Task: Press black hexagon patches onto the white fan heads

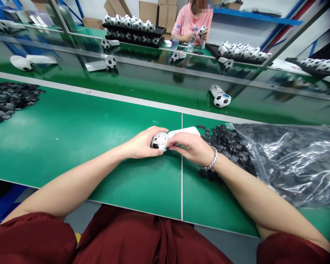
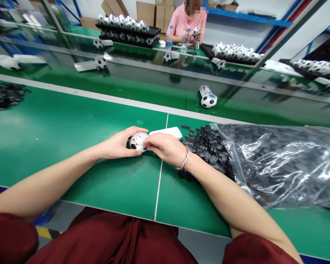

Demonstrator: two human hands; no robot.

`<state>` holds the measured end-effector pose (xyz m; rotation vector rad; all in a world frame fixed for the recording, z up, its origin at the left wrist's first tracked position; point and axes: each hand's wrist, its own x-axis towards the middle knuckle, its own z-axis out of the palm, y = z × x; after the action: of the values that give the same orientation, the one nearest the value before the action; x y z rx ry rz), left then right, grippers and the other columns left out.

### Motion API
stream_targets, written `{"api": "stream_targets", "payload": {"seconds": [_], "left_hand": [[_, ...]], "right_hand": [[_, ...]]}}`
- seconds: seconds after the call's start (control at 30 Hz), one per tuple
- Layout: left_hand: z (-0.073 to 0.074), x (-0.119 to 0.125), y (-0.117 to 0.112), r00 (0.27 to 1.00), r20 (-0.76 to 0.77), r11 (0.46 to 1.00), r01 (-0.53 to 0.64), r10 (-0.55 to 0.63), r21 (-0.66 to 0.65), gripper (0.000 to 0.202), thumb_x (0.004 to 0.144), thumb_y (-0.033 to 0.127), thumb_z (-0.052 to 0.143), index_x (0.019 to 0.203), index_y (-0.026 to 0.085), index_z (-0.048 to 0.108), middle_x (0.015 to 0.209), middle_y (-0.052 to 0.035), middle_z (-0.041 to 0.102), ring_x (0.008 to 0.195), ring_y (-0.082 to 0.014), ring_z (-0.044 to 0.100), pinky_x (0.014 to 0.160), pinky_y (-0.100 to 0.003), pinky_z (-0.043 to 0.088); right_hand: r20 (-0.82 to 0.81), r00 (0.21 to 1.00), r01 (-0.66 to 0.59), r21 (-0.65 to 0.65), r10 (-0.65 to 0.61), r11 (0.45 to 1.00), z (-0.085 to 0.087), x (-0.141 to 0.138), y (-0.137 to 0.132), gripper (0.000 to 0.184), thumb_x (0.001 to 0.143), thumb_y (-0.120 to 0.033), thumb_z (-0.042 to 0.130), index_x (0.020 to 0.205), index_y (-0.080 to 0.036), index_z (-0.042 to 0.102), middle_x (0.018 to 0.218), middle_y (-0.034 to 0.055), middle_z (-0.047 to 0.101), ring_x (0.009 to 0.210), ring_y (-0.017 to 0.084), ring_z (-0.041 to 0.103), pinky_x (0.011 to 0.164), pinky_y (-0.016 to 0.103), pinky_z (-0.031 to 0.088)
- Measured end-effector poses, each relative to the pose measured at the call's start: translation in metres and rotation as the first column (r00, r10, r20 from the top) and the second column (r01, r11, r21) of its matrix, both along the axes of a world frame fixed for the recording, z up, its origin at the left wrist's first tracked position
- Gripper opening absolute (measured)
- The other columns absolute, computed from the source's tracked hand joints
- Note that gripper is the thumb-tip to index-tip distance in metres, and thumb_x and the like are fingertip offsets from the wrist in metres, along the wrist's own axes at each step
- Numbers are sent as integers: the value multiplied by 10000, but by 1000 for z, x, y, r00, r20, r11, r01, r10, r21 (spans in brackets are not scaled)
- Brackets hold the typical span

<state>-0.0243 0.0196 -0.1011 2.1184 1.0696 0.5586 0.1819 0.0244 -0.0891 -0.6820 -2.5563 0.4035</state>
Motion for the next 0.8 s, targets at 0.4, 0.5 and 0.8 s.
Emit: {"api": "stream_targets", "payload": {"seconds": [0.4,0.5,0.8], "left_hand": [[-2,11,-5,994,29,993,-106,105,46,527,675,346,630,1150,179,473,1149,-69,526,1025,-227,518,888,-366,419],[-2,11,-4,994,22,993,-106,105,50,524,671,324,625,1150,172,473,1143,-66,531,1014,-223,520,883,-361,419],[-1,9,-4,998,0,997,-69,69,36,535,678,302,591,1176,178,439,1168,-67,502,1021,-228,501,881,-366,417]], "right_hand": [[-125,987,102,-32,-106,994,-8,-1,1,84,807,-268,556,811,-185,546,765,32,620,700,136,562,651,270,459],[-104,982,159,2,-158,987,-12,1,6,217,780,-387,581,849,-184,543,824,56,619,767,164,556,703,304,442],[212,932,301,5,-295,954,-14,5,14,485,755,-558,520,1034,-161,515,983,90,623,910,237,561,810,368,340]]}}
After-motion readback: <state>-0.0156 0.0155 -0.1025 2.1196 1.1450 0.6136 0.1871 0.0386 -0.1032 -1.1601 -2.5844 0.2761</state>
